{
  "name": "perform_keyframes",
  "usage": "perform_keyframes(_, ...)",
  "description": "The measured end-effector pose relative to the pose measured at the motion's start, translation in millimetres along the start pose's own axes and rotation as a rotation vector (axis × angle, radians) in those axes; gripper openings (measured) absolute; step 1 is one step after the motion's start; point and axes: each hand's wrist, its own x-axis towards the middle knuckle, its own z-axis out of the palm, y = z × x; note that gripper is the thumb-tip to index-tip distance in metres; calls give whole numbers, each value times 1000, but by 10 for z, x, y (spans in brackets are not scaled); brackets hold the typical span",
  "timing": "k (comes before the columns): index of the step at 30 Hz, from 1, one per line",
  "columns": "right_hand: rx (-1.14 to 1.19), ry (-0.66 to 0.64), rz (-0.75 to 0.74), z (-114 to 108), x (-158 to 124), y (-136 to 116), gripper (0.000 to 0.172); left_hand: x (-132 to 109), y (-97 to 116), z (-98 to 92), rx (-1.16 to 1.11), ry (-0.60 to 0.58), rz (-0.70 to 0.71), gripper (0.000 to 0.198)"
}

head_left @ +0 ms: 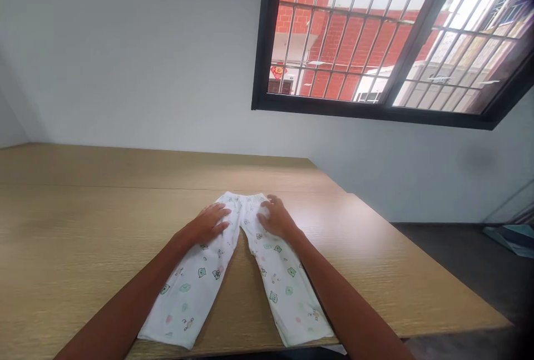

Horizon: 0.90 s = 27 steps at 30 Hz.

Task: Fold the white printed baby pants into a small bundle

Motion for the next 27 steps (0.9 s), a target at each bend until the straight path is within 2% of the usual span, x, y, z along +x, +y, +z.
perform_keyframes(3,116,65,132,-19,36,42,26,-11,77,-109,39,-27,-32,48)
perform_keyframes(5,206,74,173,-32,64,77,17,-69,267,-281,66,-36,-4,41)
perform_keyframes(7,244,75,203,-38,88,106,15,-206,596,-456,44,-64,80,35)
perform_keyframes(9,236,54,207,-32,102,119,22,-413,1039,-507,-105,-84,150,38)
perform_keyframes(11,220,41,211,-17,107,109,36,-628,1529,-344,-190,-49,292,37)
perform_keyframes(13,222,57,234,-5,106,82,42,-780,1981,23,-103,97,571,27)
perform_keyframes(15,221,88,266,-3,103,56,40,-831,2332,490,4,281,559,30)
perform_keyframes(17,235,86,274,-15,98,50,38,-790,2556,930,84,376,392,32)
perform_keyframes(19,287,49,263,-38,93,66,40,-702,2662,1258,92,376,294,24)
perform_keyframes(22,439,67,219,-74,92,99,39,-610,2657,1501,33,273,253,15)
perform_keyframes(25,638,129,220,-90,95,109,41,-634,2558,1485,-22,185,162,10)
perform_keyframes(27,765,60,275,-94,95,106,44,-670,2492,1339,-79,171,122,12)
